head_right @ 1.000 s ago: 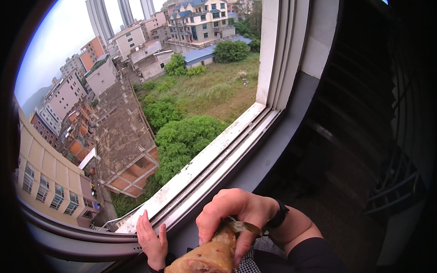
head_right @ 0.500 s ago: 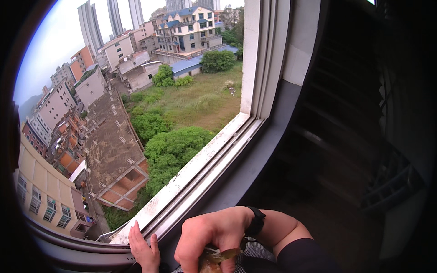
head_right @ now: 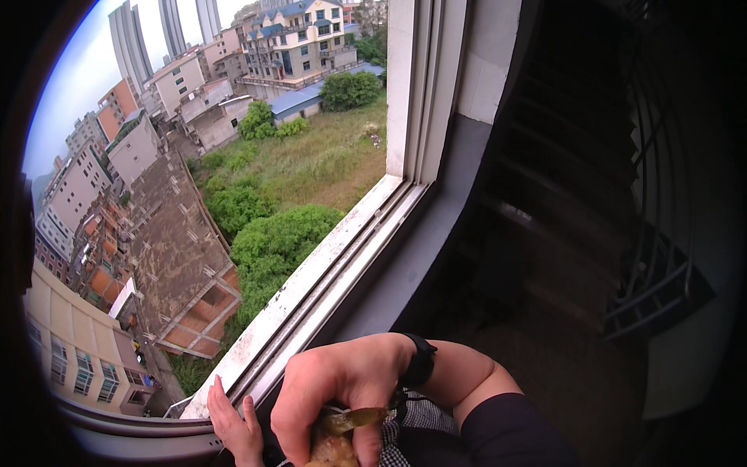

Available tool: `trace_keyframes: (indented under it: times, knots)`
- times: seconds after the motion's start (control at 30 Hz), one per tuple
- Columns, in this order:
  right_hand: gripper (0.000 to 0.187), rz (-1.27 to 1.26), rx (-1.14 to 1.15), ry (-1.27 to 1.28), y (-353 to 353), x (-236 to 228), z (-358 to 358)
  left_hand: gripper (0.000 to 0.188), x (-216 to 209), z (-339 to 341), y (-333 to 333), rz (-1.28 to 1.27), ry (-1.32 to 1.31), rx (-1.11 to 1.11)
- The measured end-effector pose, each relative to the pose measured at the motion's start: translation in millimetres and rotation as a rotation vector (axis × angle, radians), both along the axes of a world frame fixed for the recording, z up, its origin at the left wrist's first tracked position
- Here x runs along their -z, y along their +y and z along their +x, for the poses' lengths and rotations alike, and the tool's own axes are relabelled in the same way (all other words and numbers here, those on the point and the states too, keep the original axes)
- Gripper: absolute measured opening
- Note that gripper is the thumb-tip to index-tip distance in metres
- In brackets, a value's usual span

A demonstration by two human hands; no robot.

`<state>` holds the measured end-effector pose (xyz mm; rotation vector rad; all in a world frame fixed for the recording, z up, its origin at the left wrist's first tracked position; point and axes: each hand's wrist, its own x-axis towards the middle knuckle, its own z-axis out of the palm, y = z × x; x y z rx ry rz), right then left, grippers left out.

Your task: Unwrapping a leaf-wrapped rice dumpling (zongzi) and showing the contents.

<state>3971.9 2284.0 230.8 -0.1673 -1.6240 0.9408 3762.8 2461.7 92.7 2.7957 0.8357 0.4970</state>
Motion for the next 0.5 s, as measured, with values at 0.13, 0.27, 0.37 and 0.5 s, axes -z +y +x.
trace_keyframes:
  times: [0.13,0.27,0.37,0.5]
  knots:
    - [0.046,0.022,0.023,0.061,-0.2,0.4,-3.2,0.063,-2.5,-0.2,-1.0,-0.002,0.003,-0.009]
    - [0.045,0.048,0.068,0.071,0.1,4.5,-1.5,0.063,-0.9,-0.3,0.4,-0.002,-0.006,-0.002]
    - [0.044,0.058,0.107,0.058,-3.7,15.3,0.5,0.062,-1.0,1.4,0.0,-0.009,-0.010,-0.008]
    - [0.043,0.017,0.137,0.073,-10.3,24.3,3.2,0.062,-2.4,0.9,-0.2,0.000,-0.023,0.015]
